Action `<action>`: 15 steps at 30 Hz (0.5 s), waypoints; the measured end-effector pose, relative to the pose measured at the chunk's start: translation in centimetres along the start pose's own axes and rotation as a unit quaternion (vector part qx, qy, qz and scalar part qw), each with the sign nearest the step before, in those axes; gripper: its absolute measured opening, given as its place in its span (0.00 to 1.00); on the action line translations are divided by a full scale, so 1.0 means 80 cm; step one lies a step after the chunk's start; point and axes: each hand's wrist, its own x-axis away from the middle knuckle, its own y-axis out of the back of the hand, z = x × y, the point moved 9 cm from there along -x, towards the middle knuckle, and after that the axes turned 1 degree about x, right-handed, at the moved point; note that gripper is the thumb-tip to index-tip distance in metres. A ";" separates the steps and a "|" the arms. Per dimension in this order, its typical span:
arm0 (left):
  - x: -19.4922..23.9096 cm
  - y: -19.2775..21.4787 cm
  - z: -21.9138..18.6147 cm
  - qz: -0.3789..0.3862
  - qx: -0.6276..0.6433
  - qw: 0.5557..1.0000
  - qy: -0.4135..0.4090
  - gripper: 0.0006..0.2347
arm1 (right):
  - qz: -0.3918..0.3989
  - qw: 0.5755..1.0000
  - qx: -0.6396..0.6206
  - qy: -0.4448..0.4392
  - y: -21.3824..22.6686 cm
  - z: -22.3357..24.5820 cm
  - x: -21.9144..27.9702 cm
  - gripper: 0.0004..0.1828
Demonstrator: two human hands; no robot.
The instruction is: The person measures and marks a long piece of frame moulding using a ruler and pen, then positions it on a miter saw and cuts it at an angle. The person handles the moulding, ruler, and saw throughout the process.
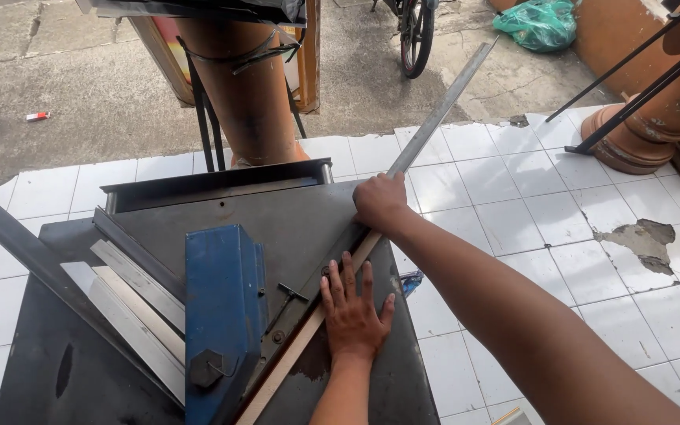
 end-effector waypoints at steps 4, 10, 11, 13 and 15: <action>-0.001 0.003 -0.002 0.006 -0.010 1.000 0.001 0.33 | 0.053 0.996 -0.073 0.007 -0.009 -0.009 -0.014 0.18; -0.004 0.003 -0.003 0.004 -0.024 1.000 0.002 0.34 | 0.050 0.984 -0.167 -0.036 0.027 -0.033 -0.004 0.17; -0.005 0.002 -0.004 0.001 -0.025 1.000 0.000 0.34 | 0.047 0.984 -0.167 -0.036 0.020 -0.041 -0.012 0.17; -0.004 0.002 -0.003 0.001 -0.033 0.999 -0.001 0.34 | 0.023 0.993 -0.103 -0.060 0.006 -0.059 -0.026 0.24; -0.005 0.001 -0.005 0.004 -0.030 1.000 -0.003 0.34 | 0.037 0.984 -0.155 -0.083 -0.003 -0.070 -0.031 0.17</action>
